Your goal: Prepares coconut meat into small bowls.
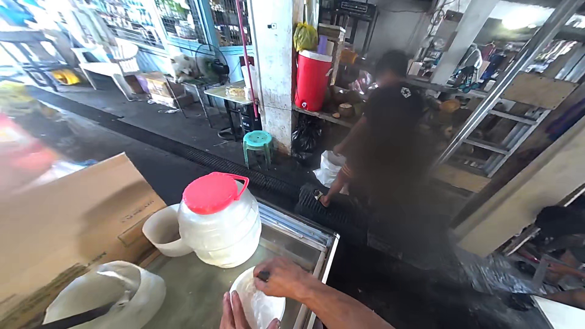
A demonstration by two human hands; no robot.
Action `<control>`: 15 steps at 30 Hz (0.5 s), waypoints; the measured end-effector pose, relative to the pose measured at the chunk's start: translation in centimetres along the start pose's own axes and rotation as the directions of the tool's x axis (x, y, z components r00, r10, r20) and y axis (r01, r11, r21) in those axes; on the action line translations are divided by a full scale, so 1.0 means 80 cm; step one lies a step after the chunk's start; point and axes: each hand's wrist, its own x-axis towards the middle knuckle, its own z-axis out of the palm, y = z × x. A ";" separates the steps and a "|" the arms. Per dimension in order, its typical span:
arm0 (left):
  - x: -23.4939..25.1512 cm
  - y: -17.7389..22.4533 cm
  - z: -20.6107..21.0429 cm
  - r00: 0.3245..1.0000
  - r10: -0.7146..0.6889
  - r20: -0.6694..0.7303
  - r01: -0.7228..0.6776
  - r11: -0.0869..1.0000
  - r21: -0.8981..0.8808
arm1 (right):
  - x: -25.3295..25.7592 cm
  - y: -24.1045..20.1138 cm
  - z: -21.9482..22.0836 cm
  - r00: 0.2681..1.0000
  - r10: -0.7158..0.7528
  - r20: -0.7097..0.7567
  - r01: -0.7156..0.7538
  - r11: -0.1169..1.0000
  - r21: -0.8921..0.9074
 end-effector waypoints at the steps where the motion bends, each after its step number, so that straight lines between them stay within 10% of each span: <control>1: -0.001 0.000 0.000 1.000 -0.002 0.004 0.002 1.000 -0.004 | -0.005 0.000 0.000 1.000 0.020 -0.018 -0.020 1.000 -0.005; 10: -0.002 0.013 0.005 0.998 0.010 -0.057 -0.016 0.994 -0.105 | -0.050 -0.044 0.050 0.993 -0.025 -0.115 0.033 0.997 0.067; 13: 0.013 0.083 -0.044 0.970 -0.193 0.149 0.212 0.970 -0.121 | -0.069 -0.058 0.045 0.991 -0.127 -0.034 0.130 0.986 0.105; 15: 0.003 0.048 -0.017 0.991 -0.133 0.029 0.136 0.975 -0.178 | -0.078 -0.052 0.039 0.985 -0.156 0.068 0.151 0.986 0.066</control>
